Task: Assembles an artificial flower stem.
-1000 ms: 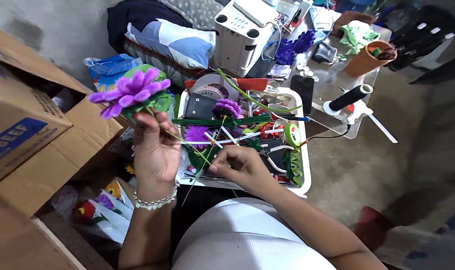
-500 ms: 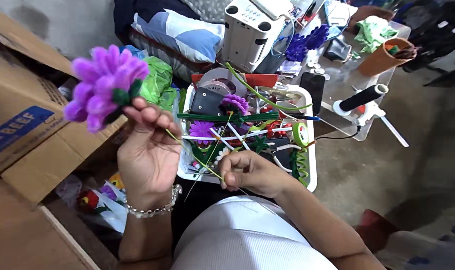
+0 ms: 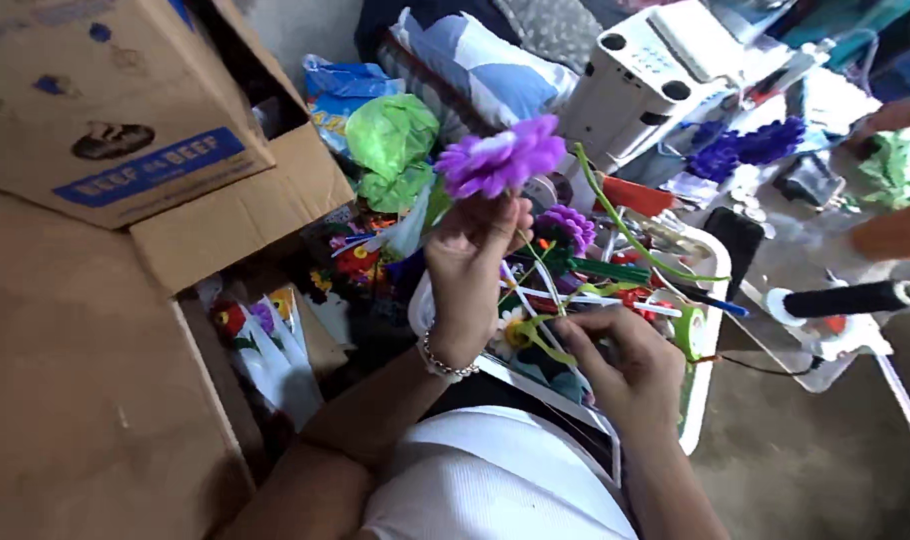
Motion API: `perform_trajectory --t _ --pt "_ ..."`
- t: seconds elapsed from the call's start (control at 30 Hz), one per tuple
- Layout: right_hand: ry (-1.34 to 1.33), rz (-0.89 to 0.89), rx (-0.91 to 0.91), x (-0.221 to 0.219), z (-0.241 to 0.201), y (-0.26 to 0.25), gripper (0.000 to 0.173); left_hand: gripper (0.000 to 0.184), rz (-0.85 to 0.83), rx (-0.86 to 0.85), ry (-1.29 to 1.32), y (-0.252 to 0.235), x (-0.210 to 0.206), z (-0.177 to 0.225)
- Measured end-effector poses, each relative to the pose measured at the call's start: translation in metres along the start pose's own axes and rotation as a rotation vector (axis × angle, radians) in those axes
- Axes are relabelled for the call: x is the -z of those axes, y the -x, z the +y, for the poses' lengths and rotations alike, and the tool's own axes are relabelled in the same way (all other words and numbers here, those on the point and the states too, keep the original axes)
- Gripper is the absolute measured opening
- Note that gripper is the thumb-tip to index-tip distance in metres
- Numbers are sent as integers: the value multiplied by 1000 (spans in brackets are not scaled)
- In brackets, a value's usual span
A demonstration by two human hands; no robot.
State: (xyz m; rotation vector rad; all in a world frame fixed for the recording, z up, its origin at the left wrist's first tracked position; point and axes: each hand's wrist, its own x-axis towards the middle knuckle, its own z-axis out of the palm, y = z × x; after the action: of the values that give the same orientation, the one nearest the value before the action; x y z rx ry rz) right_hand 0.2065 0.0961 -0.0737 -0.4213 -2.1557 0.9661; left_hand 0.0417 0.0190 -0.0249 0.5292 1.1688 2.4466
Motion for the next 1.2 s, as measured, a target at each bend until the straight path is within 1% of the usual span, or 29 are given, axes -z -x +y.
perform_trajectory --t 0.07,0.1,0.2,0.27,0.3,0.33,0.4,0.47,0.53,0.6,0.73,0.83,0.9,0.93,1.0,1.07,1.1,1.13,1.17,1.2 --pt "-297 -135 -129 9 2 4 10 13 -48 88 87 -2 2 1" --pt "-450 -216 -200 14 3 5 9 17 -95 155 138 -3 3 1" --pt "-860 -463 -373 22 16 6 15 31 -200 467 399 -3 5 2" --pt "-1011 -546 -403 22 24 6 17 37 -227 635 567 -4 2 -1" --pt "-1011 -533 -403 20 26 7 16 36 -217 667 560 -4 0 -1" --pt "-957 -484 -400 18 25 9 15 32 -202 661 482 -5 -3 1" --pt "-738 -328 -385 14 19 12 10 22 -183 552 262 -4 -5 2" --pt "-506 -187 -338 11 12 14 5 23 -114 419 111 -2 -3 -2" --pt "-343 -129 -281 11 7 14 4 21 -20 330 77 -1 -2 -6" --pt "-319 -140 -263 11 5 15 4 17 -7 284 97 -2 0 -6" --pt "-443 -201 -337 13 5 17 7 14 -18 259 119 0 -2 1" --pt "-591 -266 -362 15 13 19 15 13 -2 289 143 1 -5 3" --pt "-700 -328 -375 16 15 21 19 15 -21 337 196 1 -5 4" --pt "-782 -372 -380 16 16 22 20 16 -34 377 224 0 -5 5" --pt "-1041 -488 -396 15 18 22 21 23 -80 474 321 -1 -5 6" --pt "-1336 -595 -423 9 20 22 22 31 -156 570 482 -2 -5 5" --pt "-1422 -625 -431 5 20 23 21 34 -206 617 586 -2 -5 2" --pt "-1423 -624 -428 2 19 24 20 35 -258 652 676 -3 -5 -1" --pt "-1328 -588 -409 0 17 25 18 35 -292 666 713 -4 -5 -4" --pt "-1152 -518 -368 -1 16 26 17 33 -296 659 665 -5 -6 -4"
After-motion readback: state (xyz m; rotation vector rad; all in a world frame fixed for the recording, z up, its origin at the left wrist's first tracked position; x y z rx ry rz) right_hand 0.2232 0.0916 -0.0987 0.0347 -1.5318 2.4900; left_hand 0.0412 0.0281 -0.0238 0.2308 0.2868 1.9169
